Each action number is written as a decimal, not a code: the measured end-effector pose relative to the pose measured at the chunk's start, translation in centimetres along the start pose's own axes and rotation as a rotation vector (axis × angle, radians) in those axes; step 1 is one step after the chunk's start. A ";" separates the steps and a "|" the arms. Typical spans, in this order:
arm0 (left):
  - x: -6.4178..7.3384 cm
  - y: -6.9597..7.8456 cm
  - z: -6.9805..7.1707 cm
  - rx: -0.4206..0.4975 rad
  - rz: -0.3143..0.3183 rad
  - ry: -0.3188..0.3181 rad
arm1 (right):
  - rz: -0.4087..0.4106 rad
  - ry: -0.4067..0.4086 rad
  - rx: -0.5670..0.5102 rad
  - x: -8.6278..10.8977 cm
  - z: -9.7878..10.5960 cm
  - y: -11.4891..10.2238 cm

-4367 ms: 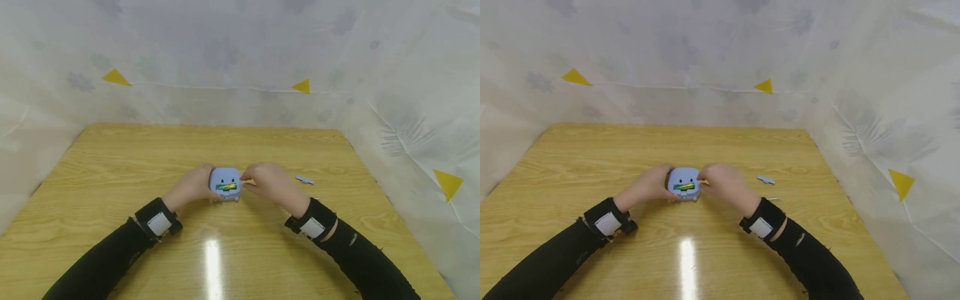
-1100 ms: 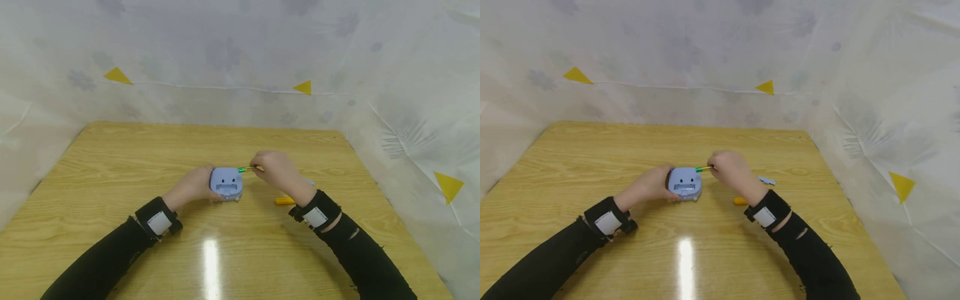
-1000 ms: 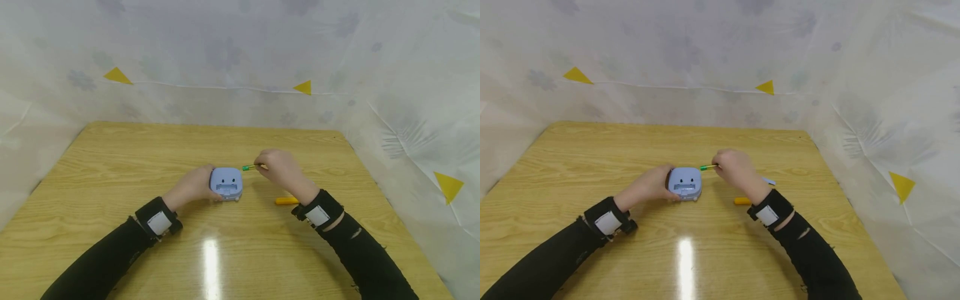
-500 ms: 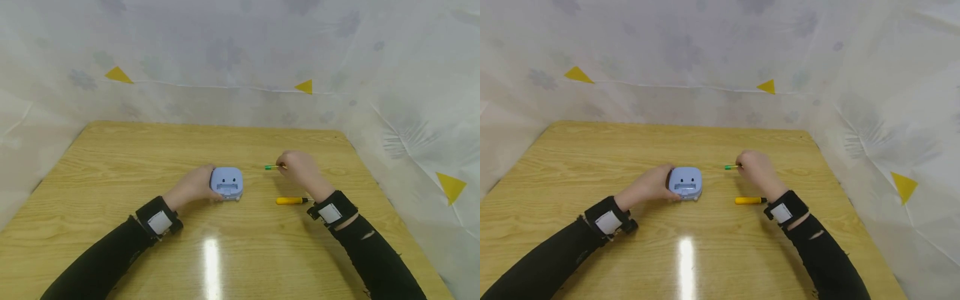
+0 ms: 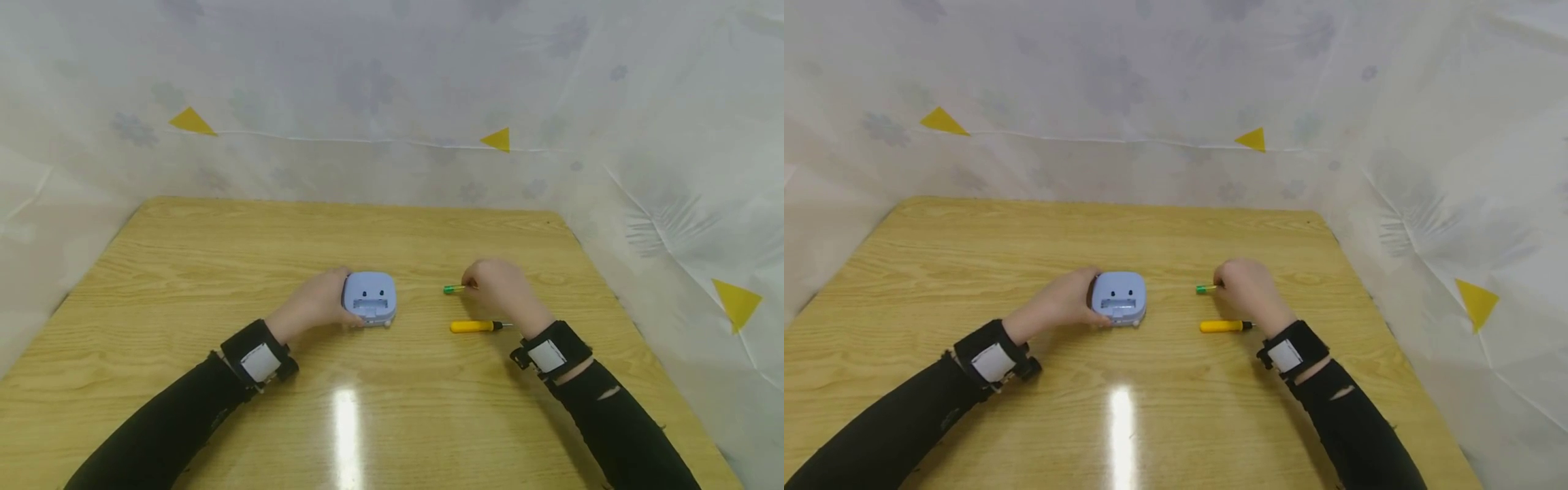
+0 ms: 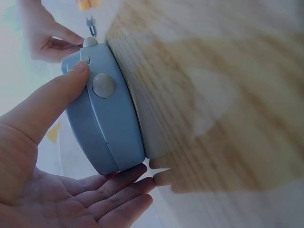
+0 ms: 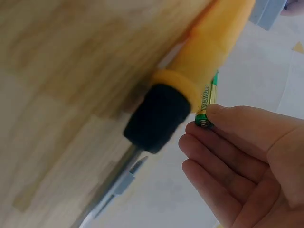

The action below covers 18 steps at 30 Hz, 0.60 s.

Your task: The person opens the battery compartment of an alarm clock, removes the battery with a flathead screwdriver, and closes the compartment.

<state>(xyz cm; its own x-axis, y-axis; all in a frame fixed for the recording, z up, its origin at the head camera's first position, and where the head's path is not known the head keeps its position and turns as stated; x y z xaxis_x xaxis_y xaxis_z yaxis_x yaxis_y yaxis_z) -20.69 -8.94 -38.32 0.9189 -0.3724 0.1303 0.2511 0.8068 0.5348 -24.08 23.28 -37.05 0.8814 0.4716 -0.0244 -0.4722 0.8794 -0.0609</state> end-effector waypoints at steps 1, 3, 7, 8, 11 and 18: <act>0.0 0.0 0.0 -0.002 0.000 0.000 | 0.000 0.000 -0.001 0.0 -0.1 0.1; 0.0 0.0 0.0 -0.009 -0.002 0.000 | 0.001 -0.001 0.003 0.1 -0.2 0.1; -0.1 -0.1 0.0 -0.009 -0.005 0.001 | 0.002 -0.009 0.012 0.1 -0.5 0.4; 0.0 0.0 0.0 -0.008 -0.003 0.000 | 0.002 -0.013 0.016 0.1 -0.6 0.5; 0.0 0.0 0.0 -0.001 0.001 -0.004 | 0.001 -0.021 0.017 0.0 -0.8 0.7; 0.0 0.0 0.0 -0.002 -0.003 -0.002 | -0.004 -0.029 -0.010 0.0 -1.0 0.9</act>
<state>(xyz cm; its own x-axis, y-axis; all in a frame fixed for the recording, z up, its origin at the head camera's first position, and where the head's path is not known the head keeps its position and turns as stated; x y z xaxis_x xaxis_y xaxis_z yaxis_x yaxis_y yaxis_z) -20.72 -8.94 -38.29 0.9175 -0.3756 0.1308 0.2544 0.8069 0.5331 -24.45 24.00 -38.15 0.8827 0.4700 0.0050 -0.4685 0.8806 -0.0708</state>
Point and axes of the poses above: each hand's wrist, its own x-axis away from the middle knuckle, its own z-axis out of the back of the hand, y = z × x, the point moved 2 cm from there along -x, towards the middle knuckle, and after that the axes turned 1 degree about -z, right-handed, at the moved point
